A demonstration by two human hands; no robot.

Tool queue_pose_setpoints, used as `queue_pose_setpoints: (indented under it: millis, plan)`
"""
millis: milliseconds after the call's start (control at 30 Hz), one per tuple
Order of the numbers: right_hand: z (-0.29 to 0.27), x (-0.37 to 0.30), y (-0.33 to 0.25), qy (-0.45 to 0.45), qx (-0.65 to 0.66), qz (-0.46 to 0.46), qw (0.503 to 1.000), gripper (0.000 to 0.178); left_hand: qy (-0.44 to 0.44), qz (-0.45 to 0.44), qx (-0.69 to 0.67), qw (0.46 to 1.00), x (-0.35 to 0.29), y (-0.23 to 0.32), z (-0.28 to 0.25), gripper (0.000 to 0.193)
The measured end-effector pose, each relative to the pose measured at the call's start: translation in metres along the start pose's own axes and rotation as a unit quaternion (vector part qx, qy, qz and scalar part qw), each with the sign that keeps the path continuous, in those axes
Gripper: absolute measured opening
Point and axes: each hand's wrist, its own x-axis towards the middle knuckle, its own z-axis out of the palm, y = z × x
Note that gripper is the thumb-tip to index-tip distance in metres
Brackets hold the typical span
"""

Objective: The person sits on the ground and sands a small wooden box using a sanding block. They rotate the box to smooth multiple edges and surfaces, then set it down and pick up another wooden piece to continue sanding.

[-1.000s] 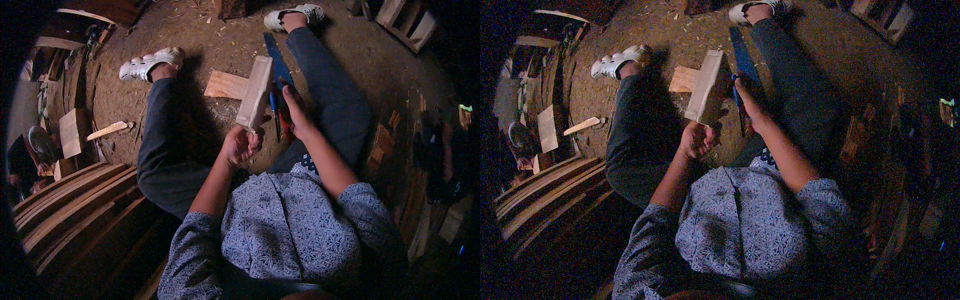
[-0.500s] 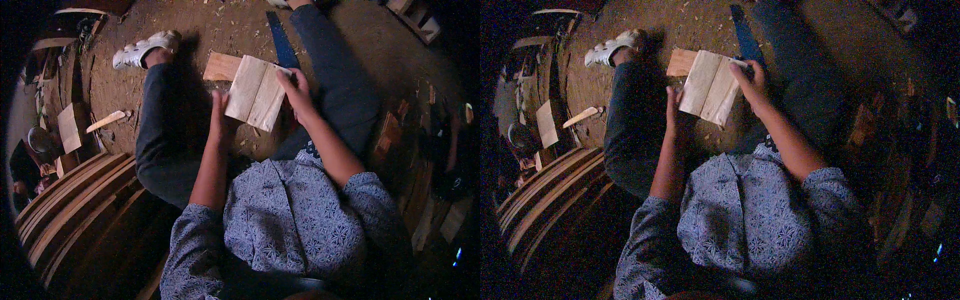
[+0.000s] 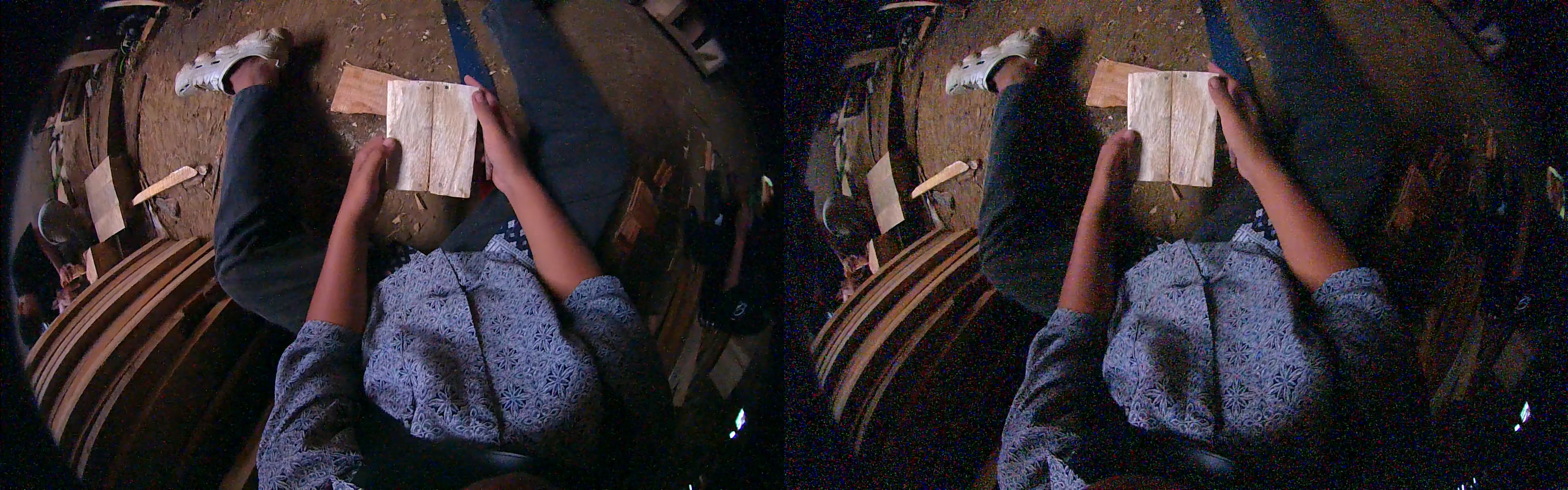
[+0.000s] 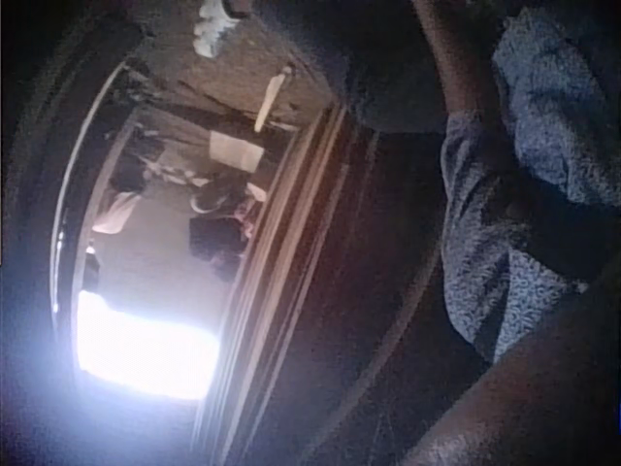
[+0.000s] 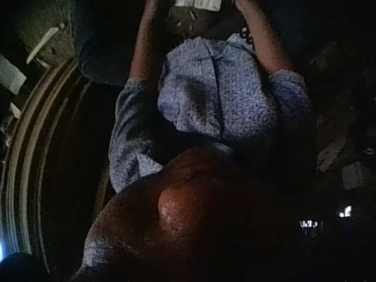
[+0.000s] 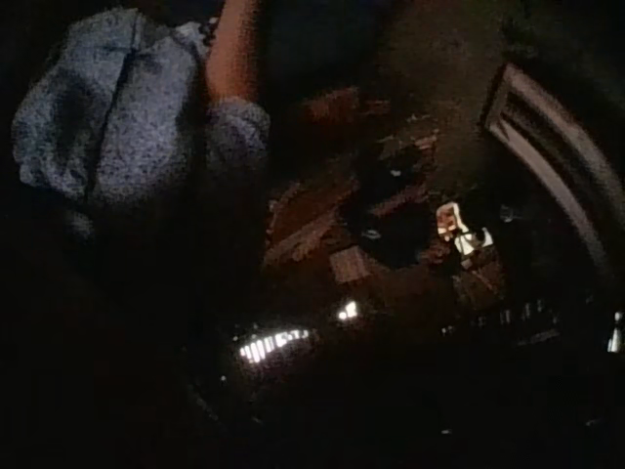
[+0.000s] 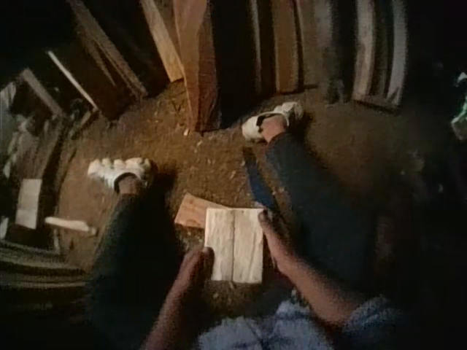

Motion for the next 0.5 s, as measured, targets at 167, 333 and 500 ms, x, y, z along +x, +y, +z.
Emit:
queue_pose_setpoints:
  millis: [167,333,500]
  plan:
    - [0.009,-0.013,-0.017,-0.014,0.0,0.046,0.999,0.051,-0.032,0.03,-0.009,0.999,0.007,-0.009,0.005,0.05]
    - [0.008,-0.012,-0.009,-0.039,0.073,0.127,0.988,0.054,-0.022,0.086,-0.064,0.994,-0.002,-0.002,0.018,0.061]
    - [0.001,-0.016,-0.017,-0.043,-0.098,0.202,0.973,0.068,0.037,0.054,-0.083,0.994,-0.008,0.009,0.026,0.068]
